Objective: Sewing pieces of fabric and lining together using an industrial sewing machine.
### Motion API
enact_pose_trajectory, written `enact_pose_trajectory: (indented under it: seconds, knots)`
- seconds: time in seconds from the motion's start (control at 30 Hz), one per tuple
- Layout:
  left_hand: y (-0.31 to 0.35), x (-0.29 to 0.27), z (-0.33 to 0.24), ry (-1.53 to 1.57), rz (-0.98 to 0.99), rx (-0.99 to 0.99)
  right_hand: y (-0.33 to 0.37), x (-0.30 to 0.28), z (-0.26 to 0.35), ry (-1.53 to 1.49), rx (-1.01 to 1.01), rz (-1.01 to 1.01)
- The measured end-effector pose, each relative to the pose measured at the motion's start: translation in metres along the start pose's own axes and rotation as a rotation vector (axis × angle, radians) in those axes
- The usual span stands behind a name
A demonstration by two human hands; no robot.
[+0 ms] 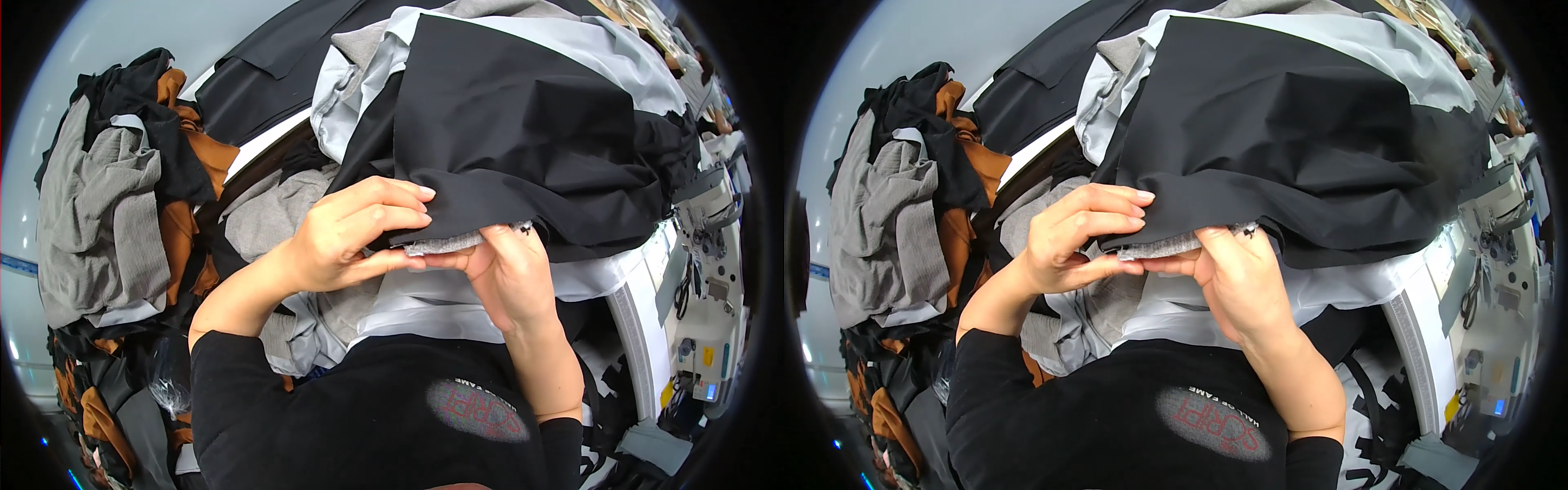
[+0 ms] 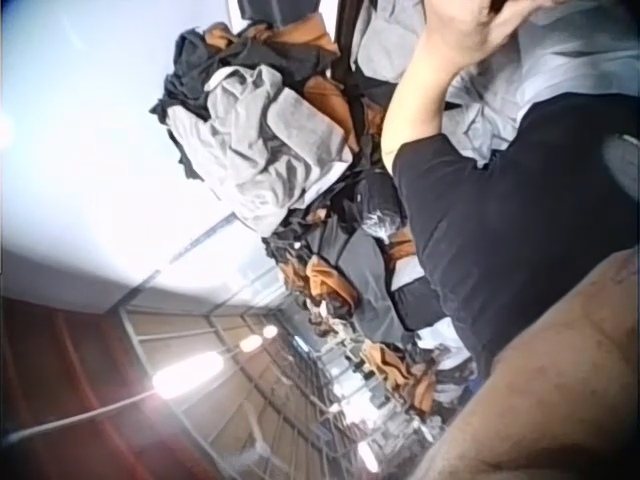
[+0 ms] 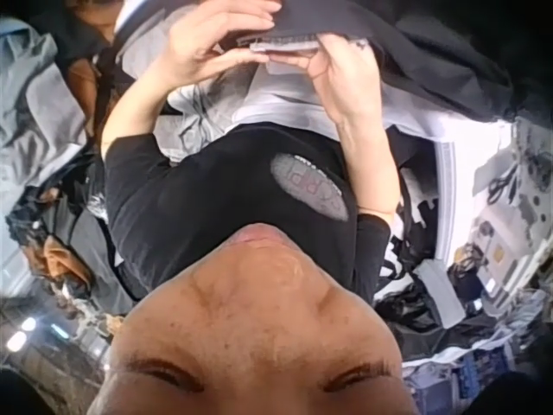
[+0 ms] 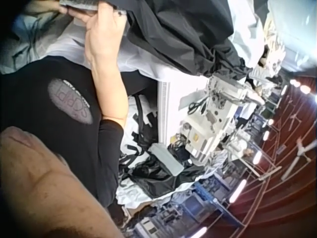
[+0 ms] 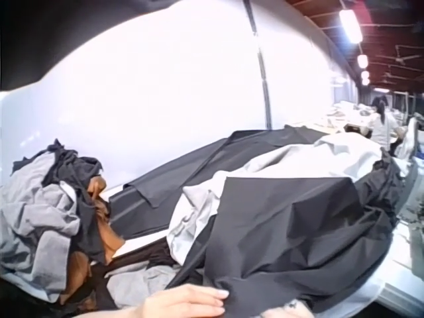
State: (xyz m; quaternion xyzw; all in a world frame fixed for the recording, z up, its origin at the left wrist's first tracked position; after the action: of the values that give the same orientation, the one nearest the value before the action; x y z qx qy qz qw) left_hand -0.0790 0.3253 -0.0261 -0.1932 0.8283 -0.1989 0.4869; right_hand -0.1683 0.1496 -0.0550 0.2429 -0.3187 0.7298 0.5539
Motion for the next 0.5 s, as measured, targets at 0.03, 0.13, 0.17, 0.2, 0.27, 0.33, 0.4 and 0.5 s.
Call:
enact_pose_trajectory:
  seconds: [0.03, 0.13, 0.17, 0.2, 0.27, 0.33, 0.4, 0.5]
  knots:
    - [0.000, 0.000, 0.000, 0.032, -0.015, -0.046, 0.002, -0.002, 0.000, 0.049, 0.010, -0.031]
    - [0.001, -0.001, 0.001, 0.058, 0.003, -0.100, 0.005, -0.003, -0.002, 0.096, 0.007, -0.096]
    - [0.001, 0.002, 0.001, 0.082, -0.044, -0.136, 0.006, -0.003, -0.002, 0.092, 0.001, -0.126]
    - [0.001, 0.005, 0.001, 0.091, -0.035, -0.119, 0.007, -0.004, 0.000, 0.097, -0.015, -0.139]
    - [-0.001, 0.009, 0.007, 0.119, -0.139, -0.203, 0.010, -0.003, 0.005, 0.239, 0.021, 0.002]
    - [0.005, 0.019, 0.012, 0.177, -0.274, -0.297, 0.019, -0.006, 0.000, 0.360, -0.006, 0.019]
    - [0.007, 0.025, 0.010, 0.275, -0.394, -0.403, 0.033, -0.021, -0.006, 0.728, -0.014, -0.138]
    - [-0.003, 0.021, 0.000, 0.056, -0.538, -0.301, 0.046, -0.061, -0.021, 1.103, -0.242, -0.588]
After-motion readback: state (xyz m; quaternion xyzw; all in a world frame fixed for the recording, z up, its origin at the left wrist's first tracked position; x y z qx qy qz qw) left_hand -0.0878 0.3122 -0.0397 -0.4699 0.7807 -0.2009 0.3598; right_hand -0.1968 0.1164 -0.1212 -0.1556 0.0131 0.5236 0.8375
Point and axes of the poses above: each hand's wrist, its own y-axis away from the middle knuckle, its own x-axis out of the palm, z = x × y, the point moved 2 cm from there along -y, towards the middle knuckle, and after that the axes turned 12 degrees about z, right-handed, at the moved point
